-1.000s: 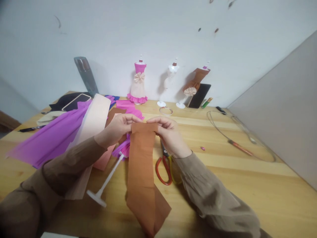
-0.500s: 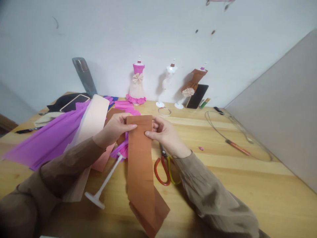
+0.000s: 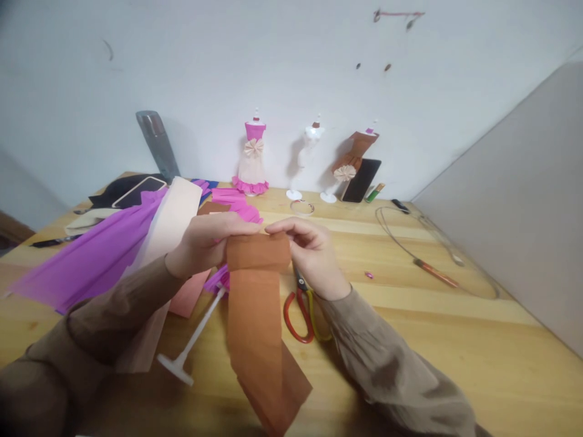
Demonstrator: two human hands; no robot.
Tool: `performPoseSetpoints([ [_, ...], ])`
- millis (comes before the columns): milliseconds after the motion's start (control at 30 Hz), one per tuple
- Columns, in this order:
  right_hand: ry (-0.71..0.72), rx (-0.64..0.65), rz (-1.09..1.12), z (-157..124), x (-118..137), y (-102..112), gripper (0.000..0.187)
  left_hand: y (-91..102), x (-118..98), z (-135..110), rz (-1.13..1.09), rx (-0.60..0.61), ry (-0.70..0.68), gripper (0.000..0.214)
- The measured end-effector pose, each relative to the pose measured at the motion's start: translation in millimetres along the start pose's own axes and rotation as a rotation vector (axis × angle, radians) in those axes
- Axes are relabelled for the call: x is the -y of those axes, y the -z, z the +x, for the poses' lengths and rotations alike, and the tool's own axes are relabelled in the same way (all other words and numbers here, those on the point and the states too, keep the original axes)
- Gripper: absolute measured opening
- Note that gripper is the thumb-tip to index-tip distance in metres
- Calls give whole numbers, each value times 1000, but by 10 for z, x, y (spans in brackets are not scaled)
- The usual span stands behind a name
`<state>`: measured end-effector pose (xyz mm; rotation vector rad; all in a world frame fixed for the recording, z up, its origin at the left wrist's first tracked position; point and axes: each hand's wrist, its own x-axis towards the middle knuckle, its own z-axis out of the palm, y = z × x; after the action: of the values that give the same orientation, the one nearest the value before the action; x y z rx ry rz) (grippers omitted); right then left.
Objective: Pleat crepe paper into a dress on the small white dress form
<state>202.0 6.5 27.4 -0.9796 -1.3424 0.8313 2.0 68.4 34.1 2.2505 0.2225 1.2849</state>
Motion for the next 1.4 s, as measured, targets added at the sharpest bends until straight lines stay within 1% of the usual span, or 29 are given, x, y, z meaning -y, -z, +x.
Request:
performPoseSetpoints([
  [100,-19,-5,59,23,-60,10,25,-32,20,32,-71,-16,56,23],
  [200,-31,6,97,40,-85,33,27,-37,4,44,-108,-63,177,21],
  [267,-42,24,80,49,-88,43,28,-36,0,38,-86,-90,244,23],
  [300,-47,34,71,53,-86,45,28,-36,4,35,-69,-97,240,25],
  [367,-62,35,77,61,-77,40,27,-37,16,32,-49,-83,181,30],
  [433,-91,19,108,65,-59,28,25,-36,30,37,-65,-62,114,32],
  [467,-108,6,123,66,-48,22,24,-35,36,41,-83,-54,103,31],
  [533,-133,-12,143,64,-25,14,19,-32,45,47,-108,-58,116,29],
  [633,-183,1,192,60,1,21,13,-43,50,43,-105,-72,139,25],
  [700,-246,35,258,61,17,32,16,-68,41,32,-79,-90,117,24],
  [800,-355,101,318,67,35,30,40,-124,6,3,46,-138,121,27],
  [833,-380,114,316,68,37,22,45,-142,-6,-9,105,-147,123,29],
  [867,-399,119,308,69,35,13,47,-157,-16,-22,162,-144,116,31],
  [1000,-442,89,320,73,-4,-23,37,-197,-29,-68,321,-76,20,37],
  [1067,-461,68,327,78,-28,-26,31,-215,-23,-79,363,-60,3,38],
  [1100,-464,57,327,81,-38,-25,32,-224,-17,-79,362,-49,10,39],
  [1167,-461,37,323,88,-48,-23,36,-237,-2,-66,270,-28,82,41],
  [1200,-459,24,318,91,-51,-23,37,-240,8,-54,174,-39,158,41],
  [1233,-459,10,310,94,-52,-25,39,-238,19,-40,48,-65,267,42],
  [1333,-464,-32,279,98,-59,-37,43,-216,45,-7,-433,-165,688,44],
  [1367,-461,-45,266,98,-64,-41,44,-209,50,-2,-581,-177,802,45],
  [1400,-452,-56,253,99,-69,-45,44,-205,51,-1,-704,-168,883,49],
])
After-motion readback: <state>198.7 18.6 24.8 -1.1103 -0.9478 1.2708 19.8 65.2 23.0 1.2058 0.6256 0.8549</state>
